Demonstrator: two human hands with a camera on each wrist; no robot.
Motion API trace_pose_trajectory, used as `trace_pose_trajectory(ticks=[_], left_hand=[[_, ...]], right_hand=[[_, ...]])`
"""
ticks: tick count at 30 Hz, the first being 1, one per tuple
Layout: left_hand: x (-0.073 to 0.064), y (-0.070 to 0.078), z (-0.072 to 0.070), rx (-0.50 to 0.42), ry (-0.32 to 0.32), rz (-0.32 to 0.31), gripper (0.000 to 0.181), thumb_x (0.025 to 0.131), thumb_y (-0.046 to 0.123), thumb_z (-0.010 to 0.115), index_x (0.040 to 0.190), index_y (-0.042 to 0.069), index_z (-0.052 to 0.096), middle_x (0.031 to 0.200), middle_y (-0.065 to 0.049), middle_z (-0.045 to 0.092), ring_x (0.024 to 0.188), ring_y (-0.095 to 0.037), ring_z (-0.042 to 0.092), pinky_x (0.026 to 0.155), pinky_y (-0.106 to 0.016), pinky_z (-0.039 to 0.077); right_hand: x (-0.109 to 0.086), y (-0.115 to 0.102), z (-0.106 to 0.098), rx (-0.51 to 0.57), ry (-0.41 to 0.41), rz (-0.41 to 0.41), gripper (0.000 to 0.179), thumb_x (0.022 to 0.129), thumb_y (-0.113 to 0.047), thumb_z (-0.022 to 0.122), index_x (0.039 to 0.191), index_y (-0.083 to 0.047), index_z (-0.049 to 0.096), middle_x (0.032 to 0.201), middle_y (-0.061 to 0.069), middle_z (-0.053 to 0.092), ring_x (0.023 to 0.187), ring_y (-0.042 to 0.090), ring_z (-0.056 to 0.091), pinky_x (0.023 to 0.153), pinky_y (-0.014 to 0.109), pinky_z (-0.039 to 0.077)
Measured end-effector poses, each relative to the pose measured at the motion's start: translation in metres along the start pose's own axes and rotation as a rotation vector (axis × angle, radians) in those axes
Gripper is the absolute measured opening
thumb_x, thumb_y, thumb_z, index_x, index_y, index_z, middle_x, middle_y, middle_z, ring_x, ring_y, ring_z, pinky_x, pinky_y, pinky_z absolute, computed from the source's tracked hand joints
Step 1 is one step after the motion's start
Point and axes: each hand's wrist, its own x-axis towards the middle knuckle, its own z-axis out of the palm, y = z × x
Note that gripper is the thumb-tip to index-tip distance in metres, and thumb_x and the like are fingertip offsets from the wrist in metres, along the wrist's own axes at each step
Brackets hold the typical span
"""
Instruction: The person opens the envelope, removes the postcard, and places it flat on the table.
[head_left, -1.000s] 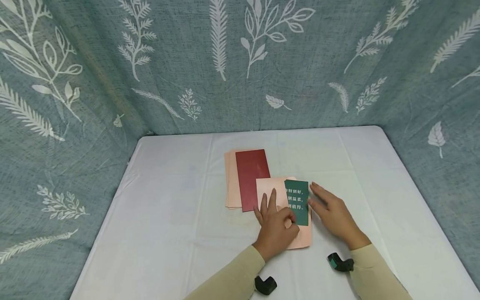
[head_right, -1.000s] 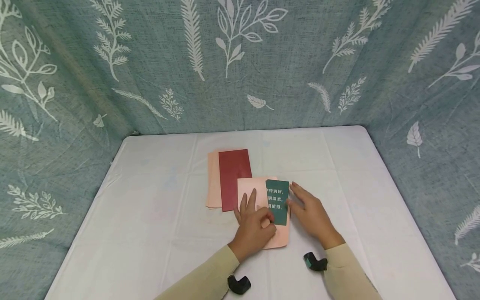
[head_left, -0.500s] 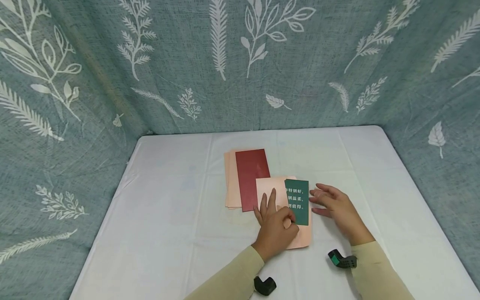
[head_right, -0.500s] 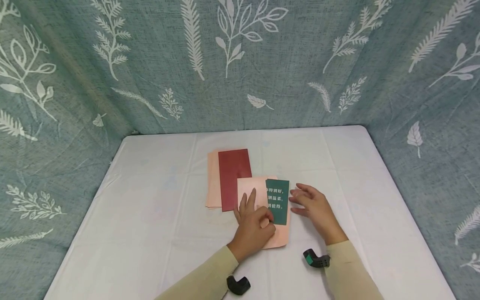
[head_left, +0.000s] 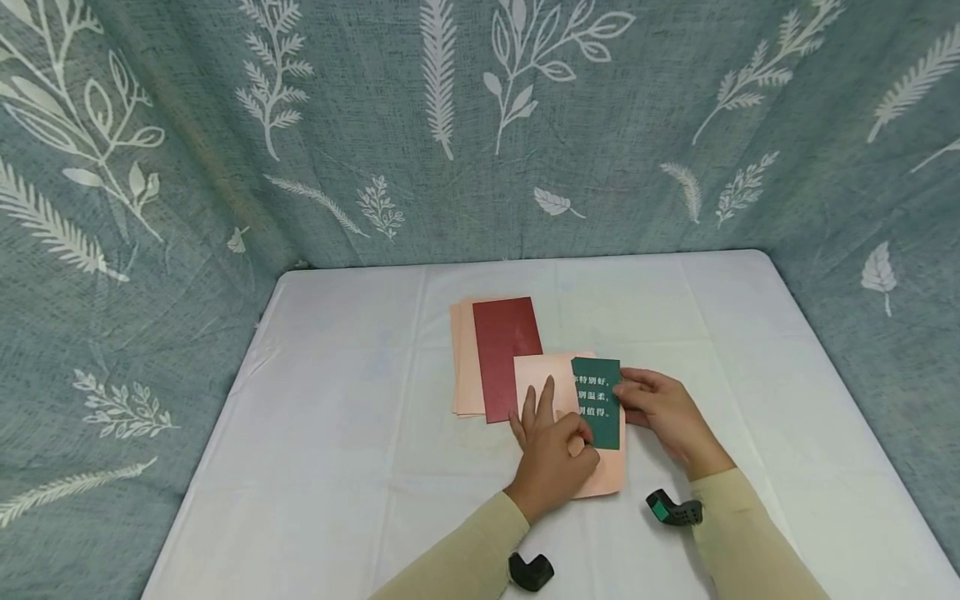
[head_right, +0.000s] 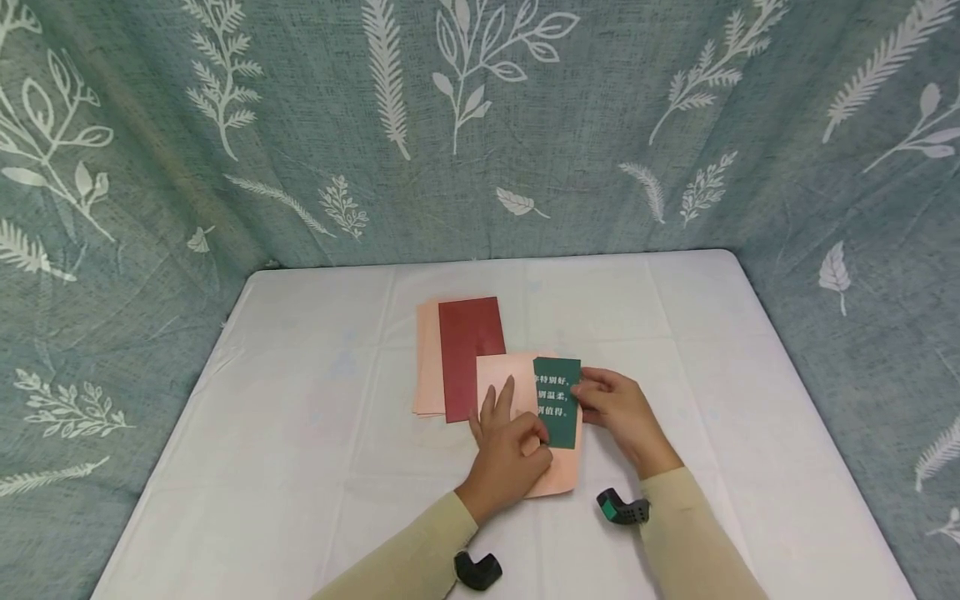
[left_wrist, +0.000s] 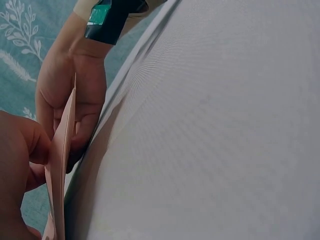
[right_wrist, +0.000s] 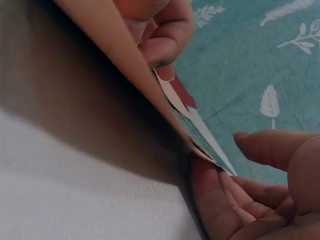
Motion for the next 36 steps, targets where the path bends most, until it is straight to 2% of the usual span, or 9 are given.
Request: trace_pose_trajectory(ticks=[8,23,36], left_hand=[[0.000,0.000,0.001,0.001,-0.005,-0.005,0.016,0.083,0.010,0.066,0.081,0.026,0.064,0.176,-0.019,0.023,0.161,-0.049,0.005,0.114,-0.082,-0.006],[-0.001,0.000,0.000,0.013,-0.009,-0.003,0.016,0.083,0.010,0.066,0.082,0.026,0.064,0.177,-0.019,0.023,0.162,-0.048,0.004,0.114,-0.082,-0.007],[-0.002,0.000,0.001,0.015,-0.008,-0.003,0.017,0.084,0.009,0.066,0.081,0.026,0.064,0.177,-0.019,0.022,0.162,-0.047,0.004,0.114,-0.082,-0.007]], right_hand=[[0.007,0.004,0.004,0.007,0.046,-0.010,0.052,0.106,0.000,0.066,0.153,0.011,0.048,0.118,0.015,0.066,0.098,0.013,0.070,0.082,0.031,0.061],[0.004,0.001,-0.002,-0.050,0.108,-0.027,0.048,0.107,-0.001,0.065,0.152,0.008,0.051,0.125,0.024,0.067,0.097,0.015,0.070,0.080,0.030,0.061],[-0.001,0.002,-0.024,-0.081,0.140,0.004,0.049,0.108,-0.004,0.064,0.155,0.004,0.052,0.122,0.016,0.064,0.096,0.013,0.068,0.078,0.030,0.062]])
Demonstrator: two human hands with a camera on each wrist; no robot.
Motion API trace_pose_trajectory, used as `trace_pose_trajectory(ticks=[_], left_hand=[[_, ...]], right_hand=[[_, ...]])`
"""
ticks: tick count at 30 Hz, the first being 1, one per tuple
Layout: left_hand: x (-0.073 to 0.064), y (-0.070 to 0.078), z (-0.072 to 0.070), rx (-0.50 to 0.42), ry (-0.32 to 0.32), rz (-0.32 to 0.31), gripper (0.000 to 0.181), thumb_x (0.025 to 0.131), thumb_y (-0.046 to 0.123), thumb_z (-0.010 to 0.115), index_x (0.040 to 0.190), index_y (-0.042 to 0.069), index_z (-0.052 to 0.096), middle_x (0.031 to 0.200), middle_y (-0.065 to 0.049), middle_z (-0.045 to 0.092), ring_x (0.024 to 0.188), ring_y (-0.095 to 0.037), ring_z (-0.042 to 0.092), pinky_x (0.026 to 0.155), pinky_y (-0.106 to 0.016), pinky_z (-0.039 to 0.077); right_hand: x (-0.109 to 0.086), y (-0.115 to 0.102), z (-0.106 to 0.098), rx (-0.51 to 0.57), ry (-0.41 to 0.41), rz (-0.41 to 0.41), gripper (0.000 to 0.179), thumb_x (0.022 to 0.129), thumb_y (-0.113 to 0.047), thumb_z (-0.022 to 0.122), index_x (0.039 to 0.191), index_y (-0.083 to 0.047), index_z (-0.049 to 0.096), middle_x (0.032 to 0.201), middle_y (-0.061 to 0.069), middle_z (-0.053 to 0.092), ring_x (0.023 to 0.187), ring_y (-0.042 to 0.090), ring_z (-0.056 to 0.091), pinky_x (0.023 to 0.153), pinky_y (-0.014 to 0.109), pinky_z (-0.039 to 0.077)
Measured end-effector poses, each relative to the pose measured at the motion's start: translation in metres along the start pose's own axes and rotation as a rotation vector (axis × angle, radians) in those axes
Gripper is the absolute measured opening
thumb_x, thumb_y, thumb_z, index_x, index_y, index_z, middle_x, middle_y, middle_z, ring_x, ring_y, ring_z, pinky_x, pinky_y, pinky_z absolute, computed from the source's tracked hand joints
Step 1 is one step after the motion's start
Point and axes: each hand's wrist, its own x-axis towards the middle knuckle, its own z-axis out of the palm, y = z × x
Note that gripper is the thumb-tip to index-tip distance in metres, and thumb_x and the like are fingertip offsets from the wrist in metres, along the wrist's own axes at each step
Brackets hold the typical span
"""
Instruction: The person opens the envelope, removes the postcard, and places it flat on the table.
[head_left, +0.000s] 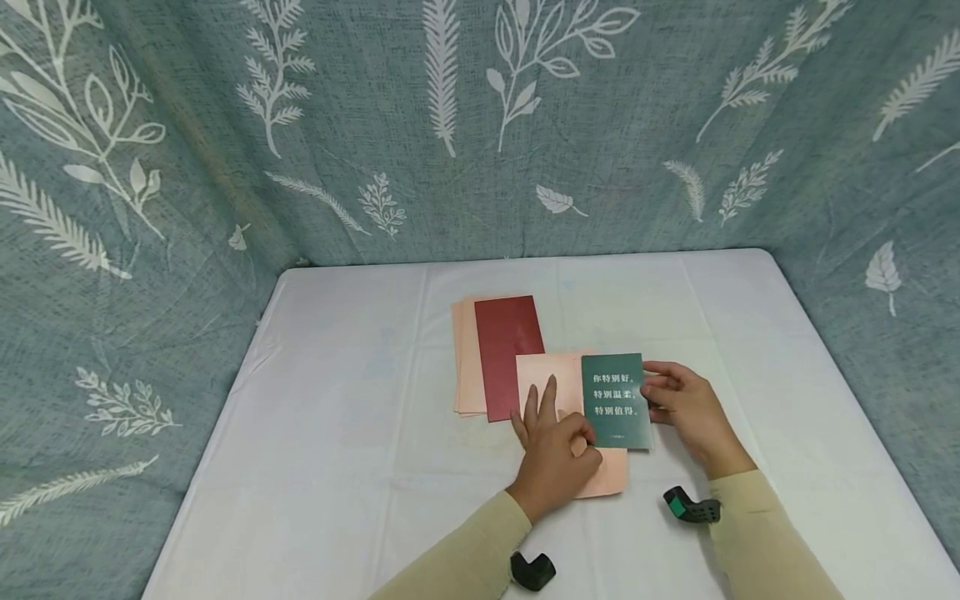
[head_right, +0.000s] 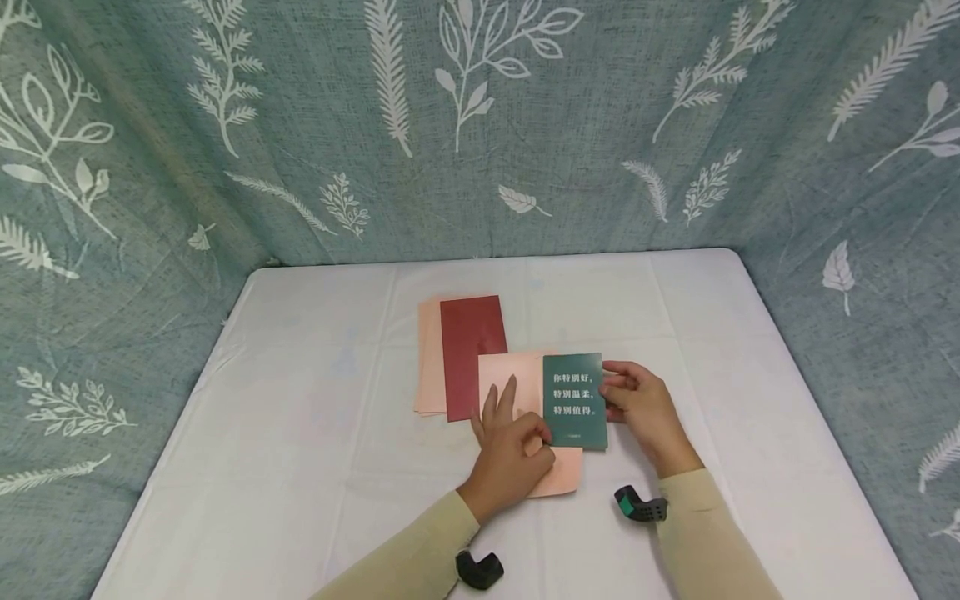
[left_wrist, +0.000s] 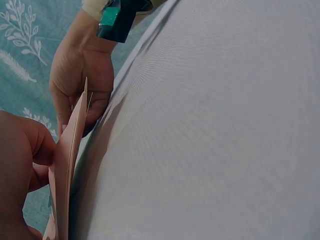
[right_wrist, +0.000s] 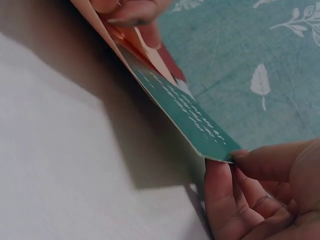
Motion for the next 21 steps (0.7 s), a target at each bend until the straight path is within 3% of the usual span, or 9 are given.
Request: trace_pose_trajectory(ticks=[21], left_hand=[[-0.001,-0.003,0.001,0.009,0.006,0.019,0.016,0.084,0.011,0.067,0.080,0.025,0.061,0.175,-0.020,0.028,0.161,-0.051,0.007,0.114,-0.083,-0.005]], right_hand=[[0.006,-0.003,-0.033,-0.032,0.088,-0.045,0.052,0.110,-0.004,0.062,0.159,0.007,0.048,0.120,0.007,0.064,0.094,0.007,0.065,0.075,0.027,0.059]])
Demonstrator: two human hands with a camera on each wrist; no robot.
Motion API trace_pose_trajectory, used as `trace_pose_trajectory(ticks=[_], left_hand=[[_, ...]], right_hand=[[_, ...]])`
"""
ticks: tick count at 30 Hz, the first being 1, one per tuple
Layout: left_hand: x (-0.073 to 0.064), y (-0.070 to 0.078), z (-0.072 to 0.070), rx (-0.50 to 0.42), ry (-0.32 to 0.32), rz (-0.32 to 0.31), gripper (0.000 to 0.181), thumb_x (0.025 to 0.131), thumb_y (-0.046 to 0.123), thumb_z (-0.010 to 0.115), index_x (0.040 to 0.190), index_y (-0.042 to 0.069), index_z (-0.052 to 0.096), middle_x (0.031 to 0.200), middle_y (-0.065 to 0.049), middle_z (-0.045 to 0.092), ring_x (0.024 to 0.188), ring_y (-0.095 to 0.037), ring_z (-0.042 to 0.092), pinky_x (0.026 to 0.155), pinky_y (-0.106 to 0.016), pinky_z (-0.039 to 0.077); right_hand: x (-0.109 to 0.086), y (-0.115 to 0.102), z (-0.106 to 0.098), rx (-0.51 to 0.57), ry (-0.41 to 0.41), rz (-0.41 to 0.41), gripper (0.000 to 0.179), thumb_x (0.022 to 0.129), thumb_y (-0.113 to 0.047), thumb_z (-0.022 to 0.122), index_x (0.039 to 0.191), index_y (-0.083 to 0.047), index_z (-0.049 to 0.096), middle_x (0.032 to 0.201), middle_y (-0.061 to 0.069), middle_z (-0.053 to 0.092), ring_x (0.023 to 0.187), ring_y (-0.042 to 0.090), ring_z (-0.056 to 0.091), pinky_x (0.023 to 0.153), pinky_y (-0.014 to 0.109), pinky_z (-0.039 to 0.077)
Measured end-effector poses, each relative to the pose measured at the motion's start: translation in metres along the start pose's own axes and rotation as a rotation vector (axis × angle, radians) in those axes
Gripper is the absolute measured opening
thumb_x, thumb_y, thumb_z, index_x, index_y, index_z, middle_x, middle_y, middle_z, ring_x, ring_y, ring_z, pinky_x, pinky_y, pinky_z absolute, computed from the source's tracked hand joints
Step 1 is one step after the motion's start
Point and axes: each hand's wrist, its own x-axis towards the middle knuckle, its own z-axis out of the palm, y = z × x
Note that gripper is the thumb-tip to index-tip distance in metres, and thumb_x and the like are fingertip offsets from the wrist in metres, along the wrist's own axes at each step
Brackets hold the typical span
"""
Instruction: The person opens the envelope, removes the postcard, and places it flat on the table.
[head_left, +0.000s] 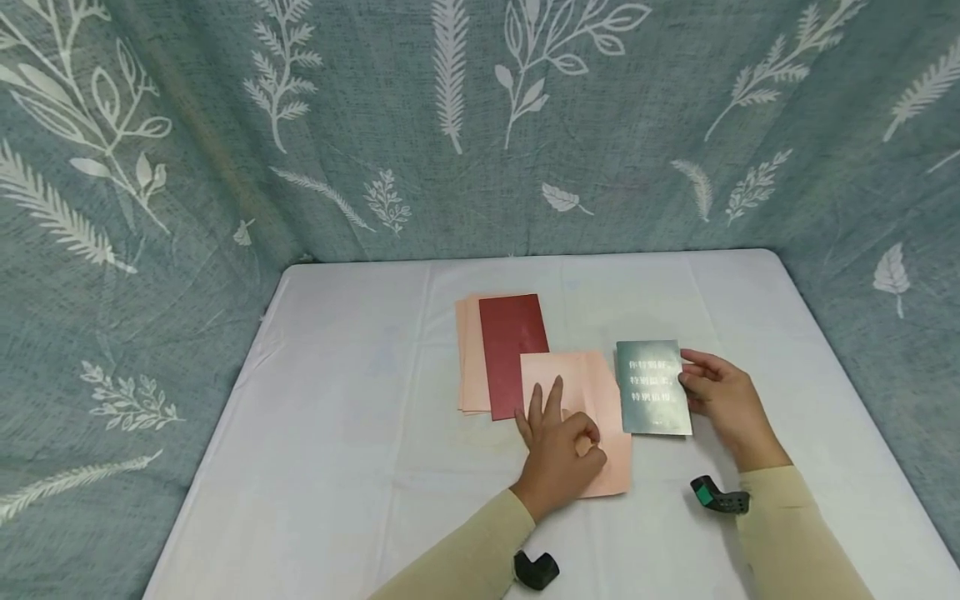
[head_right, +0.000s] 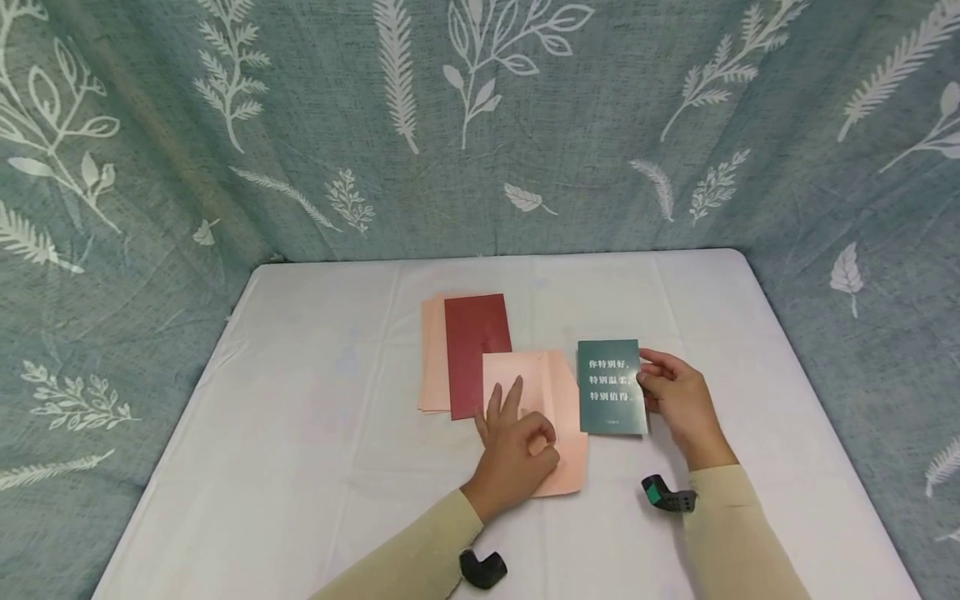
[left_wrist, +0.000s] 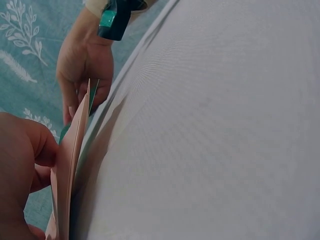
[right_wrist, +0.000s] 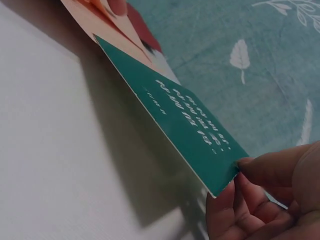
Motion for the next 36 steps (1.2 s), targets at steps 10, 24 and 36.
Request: trace_pose_trajectory(ticks=[10,24,36], left_hand=[[0.001,-0.001,0.001,0.039,-0.009,-0.013,0.017,0.087,0.013,0.070,0.082,0.026,0.061,0.173,-0.019,0.032,0.161,-0.050,0.009,0.113,-0.084,-0.004],[0.001,0.000,0.000,0.037,-0.007,0.002,0.015,0.087,0.012,0.069,0.082,0.025,0.062,0.173,-0.020,0.032,0.160,-0.051,0.009,0.113,-0.084,-0.004],[0.000,0.002,-0.002,0.034,-0.010,0.001,0.014,0.086,0.012,0.067,0.081,0.024,0.062,0.173,-0.021,0.033,0.160,-0.051,0.009,0.113,-0.084,-0.003]], right_hand=[[0.004,-0.001,-0.014,-0.079,0.087,-0.006,0.047,0.113,-0.007,0.058,0.158,0.005,0.051,0.118,0.010,0.062,0.091,0.009,0.065,0.072,0.025,0.059],[0.019,-0.007,-0.039,-0.262,0.095,0.051,0.049,0.116,-0.016,0.053,0.160,0.004,0.048,0.135,0.022,0.058,0.097,0.011,0.060,0.073,0.022,0.057],[0.022,-0.006,-0.041,-0.338,0.138,0.067,0.050,0.115,-0.016,0.052,0.158,0.010,0.047,0.142,0.031,0.057,0.114,0.028,0.063,0.072,0.016,0.055]])
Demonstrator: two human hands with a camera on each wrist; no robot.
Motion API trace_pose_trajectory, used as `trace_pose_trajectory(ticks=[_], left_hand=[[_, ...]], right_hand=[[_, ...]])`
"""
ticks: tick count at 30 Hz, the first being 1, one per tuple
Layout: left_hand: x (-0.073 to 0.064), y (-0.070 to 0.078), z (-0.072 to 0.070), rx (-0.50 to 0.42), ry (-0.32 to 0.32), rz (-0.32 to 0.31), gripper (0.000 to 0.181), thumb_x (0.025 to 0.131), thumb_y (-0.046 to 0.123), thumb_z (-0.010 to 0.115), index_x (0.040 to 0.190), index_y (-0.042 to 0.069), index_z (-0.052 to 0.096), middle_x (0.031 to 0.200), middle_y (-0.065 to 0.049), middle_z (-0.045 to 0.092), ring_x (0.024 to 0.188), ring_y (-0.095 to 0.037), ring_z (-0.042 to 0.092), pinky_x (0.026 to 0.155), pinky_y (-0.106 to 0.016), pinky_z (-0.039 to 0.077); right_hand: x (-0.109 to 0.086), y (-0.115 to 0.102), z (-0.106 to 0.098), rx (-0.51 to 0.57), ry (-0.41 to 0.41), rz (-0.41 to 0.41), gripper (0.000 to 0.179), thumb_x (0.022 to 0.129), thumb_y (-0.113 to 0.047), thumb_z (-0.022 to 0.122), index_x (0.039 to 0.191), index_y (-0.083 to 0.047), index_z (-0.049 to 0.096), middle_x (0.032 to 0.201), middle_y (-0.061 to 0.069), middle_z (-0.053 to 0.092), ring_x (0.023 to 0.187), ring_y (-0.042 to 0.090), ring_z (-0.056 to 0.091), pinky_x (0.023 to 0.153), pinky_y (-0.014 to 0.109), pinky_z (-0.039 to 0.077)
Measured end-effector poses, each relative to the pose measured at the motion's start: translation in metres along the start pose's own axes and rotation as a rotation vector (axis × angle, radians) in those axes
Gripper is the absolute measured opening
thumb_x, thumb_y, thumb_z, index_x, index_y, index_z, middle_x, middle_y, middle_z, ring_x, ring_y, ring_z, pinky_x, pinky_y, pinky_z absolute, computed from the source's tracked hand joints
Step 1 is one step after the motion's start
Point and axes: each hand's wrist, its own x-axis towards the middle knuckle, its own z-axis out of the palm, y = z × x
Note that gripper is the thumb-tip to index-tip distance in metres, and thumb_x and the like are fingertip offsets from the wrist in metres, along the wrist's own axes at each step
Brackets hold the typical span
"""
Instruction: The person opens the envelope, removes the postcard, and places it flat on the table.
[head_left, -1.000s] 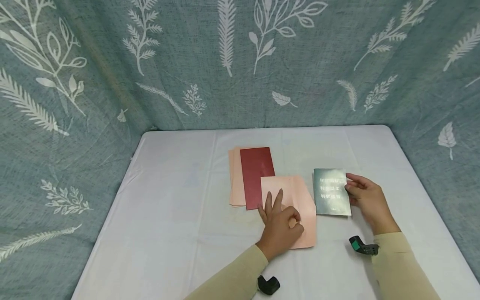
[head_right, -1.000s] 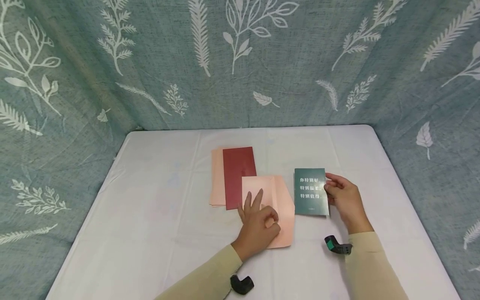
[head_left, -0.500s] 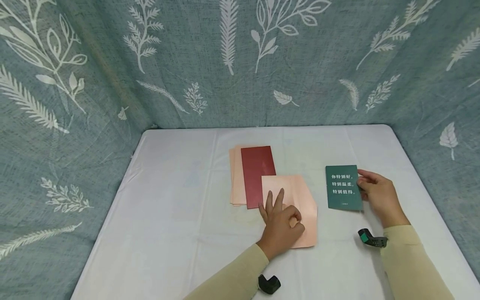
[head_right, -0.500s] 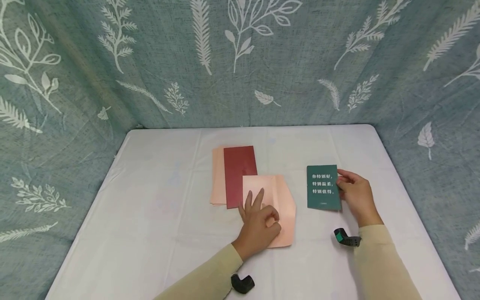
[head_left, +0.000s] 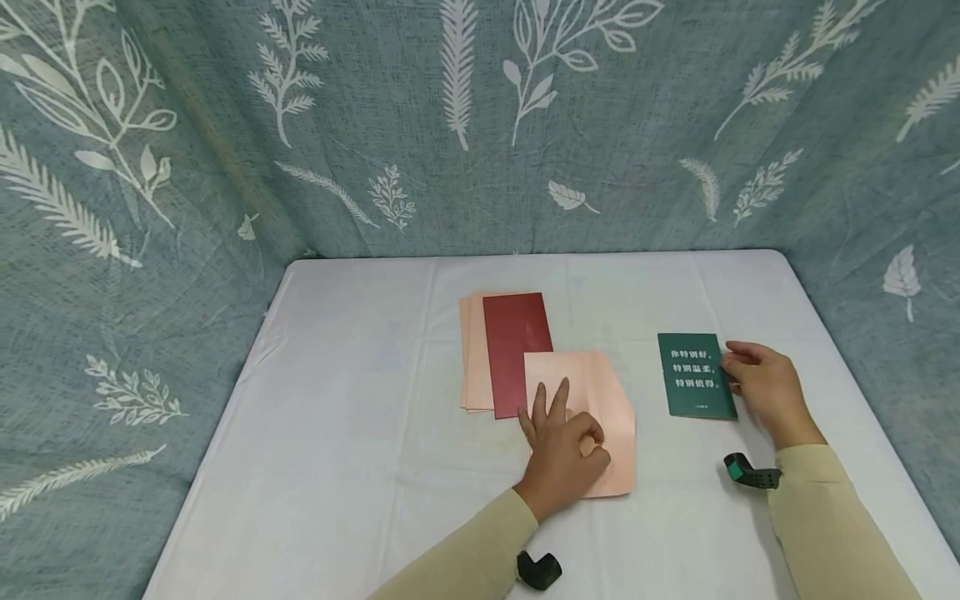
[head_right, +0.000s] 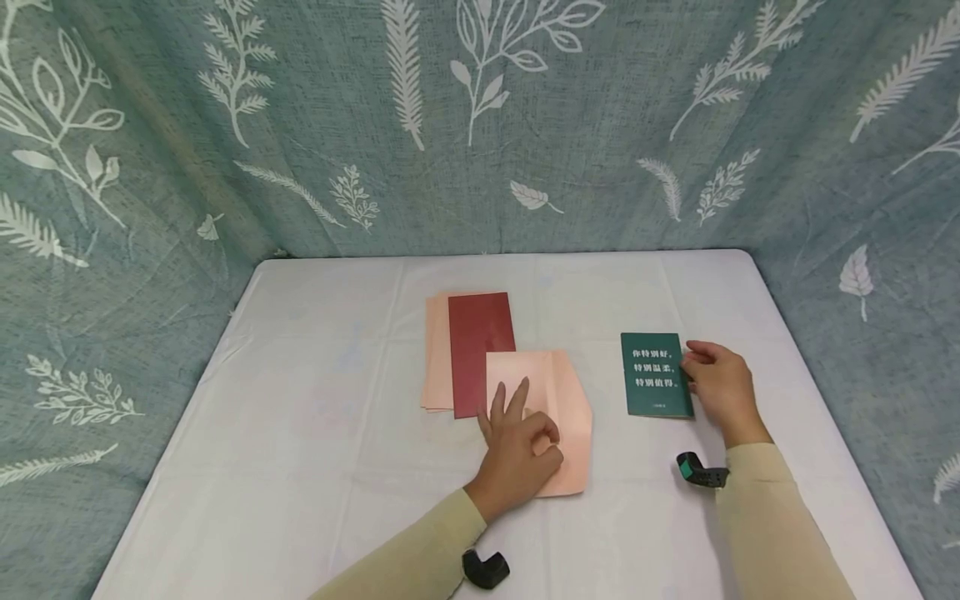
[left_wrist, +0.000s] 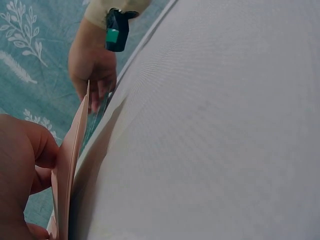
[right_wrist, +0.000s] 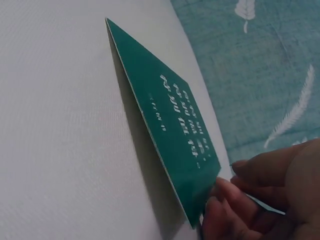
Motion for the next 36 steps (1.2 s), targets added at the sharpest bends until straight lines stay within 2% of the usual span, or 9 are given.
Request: trace_pose_trajectory(ticks=[4,12,15,19,23,25,27,30,36], left_hand=[[0.000,0.001,0.000,0.000,0.005,0.003,0.014,0.085,0.012,0.067,0.081,0.024,0.062,0.172,-0.021,0.033,0.160,-0.051,0.009,0.113,-0.085,-0.003],[0.000,0.000,0.000,0.004,0.006,0.003,0.015,0.085,0.012,0.067,0.080,0.024,0.061,0.172,-0.020,0.033,0.160,-0.051,0.009,0.113,-0.085,-0.002],[0.000,0.000,0.001,0.006,0.007,0.009,0.015,0.085,0.011,0.068,0.080,0.024,0.061,0.172,-0.020,0.034,0.160,-0.052,0.009,0.112,-0.085,-0.002],[0.000,-0.001,0.001,0.008,0.008,0.012,0.016,0.085,0.011,0.068,0.080,0.024,0.062,0.172,-0.019,0.034,0.160,-0.052,0.010,0.112,-0.085,-0.002],[0.000,-0.002,0.001,0.013,0.009,0.013,0.015,0.085,0.011,0.068,0.080,0.024,0.062,0.172,-0.019,0.035,0.160,-0.052,0.010,0.112,-0.086,-0.002],[0.001,-0.002,0.002,0.017,0.010,0.016,0.015,0.085,0.011,0.068,0.080,0.024,0.062,0.172,-0.019,0.035,0.160,-0.052,0.010,0.112,-0.086,-0.001],[0.001,-0.002,0.002,0.020,0.011,0.019,0.015,0.085,0.012,0.068,0.080,0.024,0.062,0.172,-0.019,0.035,0.160,-0.053,0.010,0.112,-0.086,-0.001],[0.001,-0.002,0.002,0.029,0.010,0.024,0.014,0.084,0.012,0.069,0.080,0.024,0.063,0.171,-0.020,0.036,0.159,-0.054,0.011,0.112,-0.087,0.000],[0.002,-0.001,0.001,0.035,-0.001,0.007,0.011,0.084,0.014,0.069,0.081,0.024,0.066,0.171,-0.020,0.036,0.159,-0.053,0.011,0.112,-0.086,0.000]], right_hand=[[-0.001,0.001,-0.001,-0.030,0.026,0.002,0.051,0.116,-0.021,0.051,0.157,0.009,0.048,0.141,0.031,0.058,0.122,0.038,0.062,0.071,0.013,0.052],[-0.008,0.003,0.007,-0.101,0.102,-0.065,0.052,0.116,-0.029,0.050,0.156,0.004,0.053,0.140,0.028,0.062,0.113,0.034,0.063,0.069,0.017,0.048],[-0.015,-0.001,0.016,-0.114,0.147,-0.140,0.049,0.116,-0.026,0.052,0.152,0.005,0.057,0.139,0.028,0.063,0.112,0.034,0.062,0.074,0.023,0.048],[-0.026,-0.005,0.034,-0.130,0.180,-0.309,0.041,0.114,-0.020,0.058,0.146,0.004,0.063,0.133,0.026,0.066,0.115,0.037,0.062,0.082,0.029,0.045],[-0.034,-0.007,0.053,-0.135,0.127,-0.525,0.036,0.110,-0.011,0.066,0.142,0.004,0.066,0.128,0.021,0.067,0.116,0.037,0.064,0.086,0.021,0.046],[-0.037,-0.007,0.063,-0.157,0.087,-0.622,0.036,0.107,-0.008,0.070,0.141,0.003,0.067,0.131,0.021,0.067,0.121,0.040,0.062,0.099,0.030,0.049],[-0.041,-0.008,0.071,-0.187,0.042,-0.696,0.039,0.105,-0.007,0.073,0.142,0.002,0.066,0.137,0.022,0.065,0.129,0.044,0.058,0.107,0.048,0.048],[-0.046,-0.010,0.080,-0.241,-0.033,-0.758,0.046,0.104,-0.009,0.074,0.148,-0.001,0.063,0.149,0.021,0.060,0.142,0.047,0.048,0.114,0.069,0.035],[-0.055,-0.016,0.093,-0.363,-0.206,-0.790,0.055,0.109,-0.017,0.067,0.161,-0.002,0.052,0.168,0.015,0.045,0.156,0.043,0.033,0.118,0.069,0.031]])
